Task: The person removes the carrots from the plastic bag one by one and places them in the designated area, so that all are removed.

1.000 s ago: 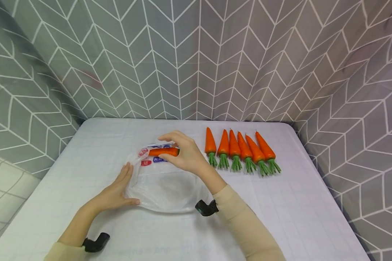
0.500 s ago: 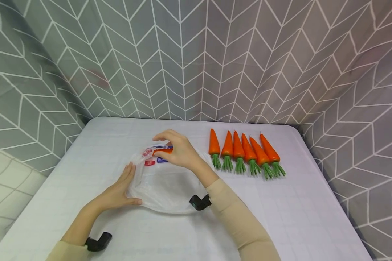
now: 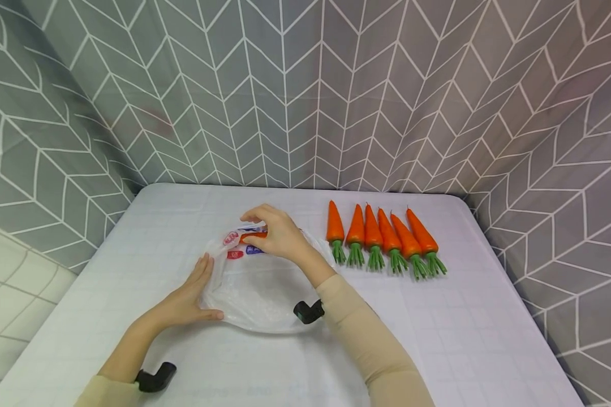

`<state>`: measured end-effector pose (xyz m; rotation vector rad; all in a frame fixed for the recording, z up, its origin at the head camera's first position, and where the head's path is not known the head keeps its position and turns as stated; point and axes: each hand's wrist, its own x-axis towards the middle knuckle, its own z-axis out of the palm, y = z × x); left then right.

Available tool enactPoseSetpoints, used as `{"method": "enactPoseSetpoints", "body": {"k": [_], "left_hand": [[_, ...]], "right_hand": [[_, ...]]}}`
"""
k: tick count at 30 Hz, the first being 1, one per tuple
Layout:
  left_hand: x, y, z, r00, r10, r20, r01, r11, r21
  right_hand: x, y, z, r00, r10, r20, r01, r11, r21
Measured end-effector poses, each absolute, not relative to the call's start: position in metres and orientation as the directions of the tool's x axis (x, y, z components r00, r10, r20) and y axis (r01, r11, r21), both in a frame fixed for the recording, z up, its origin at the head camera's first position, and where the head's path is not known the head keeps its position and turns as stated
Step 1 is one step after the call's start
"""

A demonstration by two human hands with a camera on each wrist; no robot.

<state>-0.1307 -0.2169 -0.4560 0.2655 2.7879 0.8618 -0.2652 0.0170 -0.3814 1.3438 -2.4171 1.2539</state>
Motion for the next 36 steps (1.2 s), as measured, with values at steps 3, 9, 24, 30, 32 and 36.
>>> {"method": "enactPoseSetpoints", "body": {"k": [3,9,24,30,32,36], "left_hand": [[-0.13,-0.216,-0.456,-0.961,0.231,-0.151,0.104,0.811,0.576],[-0.129,-0.214,-0.455,-0.961,0.23,-0.156,0.103,0.815,0.57],[-0.13,-0.214,-0.455,-0.957,0.249,-0.147,0.126,0.817,0.563],[-0.13,-0.214,-0.456,-0.958,0.25,-0.142,0.127,0.812,0.57],[-0.13,-0.214,-0.456,-0.957,0.251,-0.143,0.127,0.809,0.574],[-0.13,-0.214,-0.456,-0.957,0.249,-0.15,0.121,0.811,0.573]], "right_hand": [[-0.267,0.015,-0.389,-0.643,-0.669,0.374,-0.714,0.346,-0.609],[-0.269,0.014,-0.402,-0.708,-0.679,0.195,-0.671,0.561,-0.484],[-0.273,0.01,-0.424,-0.733,-0.674,0.094,-0.678,0.712,-0.185],[-0.272,0.008,-0.425,-0.73,-0.675,0.108,-0.684,0.716,-0.142],[-0.272,0.008,-0.425,-0.732,-0.674,0.097,-0.681,0.721,-0.13],[-0.271,0.008,-0.427,-0.734,-0.677,0.057,-0.679,0.727,-0.1]]}}
